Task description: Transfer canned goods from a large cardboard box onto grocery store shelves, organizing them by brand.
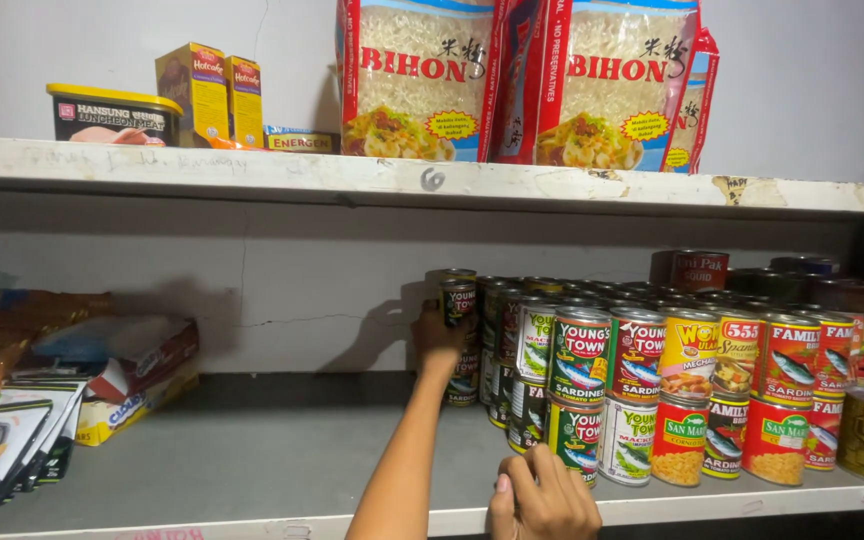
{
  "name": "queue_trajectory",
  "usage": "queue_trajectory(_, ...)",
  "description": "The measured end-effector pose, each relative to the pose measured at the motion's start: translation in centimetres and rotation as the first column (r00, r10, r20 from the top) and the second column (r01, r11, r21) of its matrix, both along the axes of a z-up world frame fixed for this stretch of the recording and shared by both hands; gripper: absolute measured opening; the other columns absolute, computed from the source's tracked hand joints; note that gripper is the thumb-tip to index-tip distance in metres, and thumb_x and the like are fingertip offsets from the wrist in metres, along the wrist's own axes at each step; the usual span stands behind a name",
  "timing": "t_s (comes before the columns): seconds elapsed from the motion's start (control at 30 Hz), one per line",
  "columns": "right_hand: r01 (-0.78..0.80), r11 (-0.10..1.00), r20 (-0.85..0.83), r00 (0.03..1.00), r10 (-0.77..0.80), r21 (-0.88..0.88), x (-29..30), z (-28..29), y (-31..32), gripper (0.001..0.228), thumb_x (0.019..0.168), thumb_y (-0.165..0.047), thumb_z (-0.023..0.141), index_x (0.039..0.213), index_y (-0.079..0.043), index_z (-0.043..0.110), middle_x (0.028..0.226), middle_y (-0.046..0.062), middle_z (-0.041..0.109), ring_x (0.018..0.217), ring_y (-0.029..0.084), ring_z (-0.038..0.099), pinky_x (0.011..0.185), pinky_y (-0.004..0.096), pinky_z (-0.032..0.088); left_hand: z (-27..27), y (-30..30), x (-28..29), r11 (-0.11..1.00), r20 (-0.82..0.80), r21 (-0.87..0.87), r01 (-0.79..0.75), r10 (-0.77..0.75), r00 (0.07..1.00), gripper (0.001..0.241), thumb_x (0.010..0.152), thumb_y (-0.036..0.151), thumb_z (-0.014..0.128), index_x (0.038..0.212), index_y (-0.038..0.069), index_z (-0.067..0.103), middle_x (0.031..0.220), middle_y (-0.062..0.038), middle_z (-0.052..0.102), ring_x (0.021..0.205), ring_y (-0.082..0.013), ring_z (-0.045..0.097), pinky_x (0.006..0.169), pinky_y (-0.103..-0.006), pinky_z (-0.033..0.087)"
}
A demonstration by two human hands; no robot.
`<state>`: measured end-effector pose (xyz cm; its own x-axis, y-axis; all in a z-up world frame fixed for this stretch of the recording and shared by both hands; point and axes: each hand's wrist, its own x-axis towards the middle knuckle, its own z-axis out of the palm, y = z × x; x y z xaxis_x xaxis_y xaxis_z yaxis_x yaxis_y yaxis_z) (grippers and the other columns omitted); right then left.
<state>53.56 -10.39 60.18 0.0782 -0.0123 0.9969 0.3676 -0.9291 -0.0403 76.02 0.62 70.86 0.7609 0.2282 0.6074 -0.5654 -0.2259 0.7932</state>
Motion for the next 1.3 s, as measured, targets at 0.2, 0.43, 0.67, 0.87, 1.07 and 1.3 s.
queue_trajectory(0.2,-0.012,0.999,0.018,1.000,0.012,-0.047,-0.9,0.7,0.3,0.011,0.076,-0.022,0.059,0.068,-0.014,0.062,0.068,0.002,0.052,0.060,0.021,0.055,0.055,0.036,0.042,0.2,-0.2,0.5,0.971,0.070,0.202,-0.130,0.118,0.991,0.055,0.074,0.027,0.089,0.115,0.001,0.064,0.106,-0.022,0.074,0.100,-0.0388,0.071,0.088,-0.0457,0.057)
queue_trajectory(0.43,0.005,0.998,0.023,1.000,-0.003,-0.057,-0.9,0.9,0.2,0.014,0.078,-0.021,0.058,0.066,-0.013,0.059,0.065,0.002,0.050,0.059,0.022,0.053,0.055,0.037,0.041,-0.1,0.0,0.1,0.987,0.111,0.131,-0.089,0.074,0.991,0.050,0.074,0.021,0.086,0.115,0.001,0.065,0.107,-0.020,0.076,0.100,-0.0363,0.074,0.088,-0.0445,0.058)
queue_trajectory(0.67,0.000,0.998,0.042,0.999,0.003,-0.064,-0.8,0.8,0.1,0.013,0.078,-0.021,0.056,0.069,-0.013,0.061,0.066,0.001,0.054,0.060,0.022,0.054,0.055,0.037,0.041,-0.9,-0.7,1.1,0.957,0.033,0.244,-0.160,0.156,0.987,0.049,0.079,0.017,0.084,0.119,0.000,0.062,0.111,-0.023,0.073,0.104,-0.0399,0.070,0.089,-0.0454,0.058)
queue_trajectory(0.87,-0.033,0.998,0.044,0.998,0.035,-0.053,-0.7,0.9,-0.1,0.016,0.073,-0.018,0.054,0.080,-0.011,0.066,0.072,0.000,0.060,0.062,0.022,0.056,0.057,0.037,0.042,-0.3,1.6,-4.1,0.985,-0.104,0.170,-0.008,0.026,0.994,0.043,0.075,0.021,0.083,0.111,0.003,0.068,0.111,-0.020,0.075,0.104,-0.0352,0.073,0.088,-0.0426,0.058)
queue_trajectory(1.07,0.028,0.997,0.016,1.000,-0.027,-0.070,-1.4,1.0,0.3,0.009,0.071,-0.018,0.053,0.074,-0.012,0.060,0.072,0.002,0.057,0.066,0.024,0.056,0.060,0.038,0.042,-1.1,4.9,-14.3,0.948,-0.044,0.318,0.001,0.014,0.999,0.050,0.079,0.026,0.085,0.110,-0.008,0.068,0.110,-0.028,0.072,0.106,-0.0377,0.072,0.092,-0.0425,0.056)
queue_trajectory(1.3,0.066,0.993,-0.142,0.987,-0.080,-0.098,-1.7,1.0,0.2,0.012,0.076,-0.020,0.052,0.078,-0.013,0.061,0.074,0.003,0.059,0.072,0.024,0.059,0.064,0.040,0.045,-3.9,6.0,-27.8,0.866,0.018,0.494,0.075,-0.097,0.995,0.045,0.082,0.021,0.079,0.120,-0.001,0.067,0.122,-0.023,0.066,0.118,-0.0396,0.062,0.100,-0.0439,0.050)
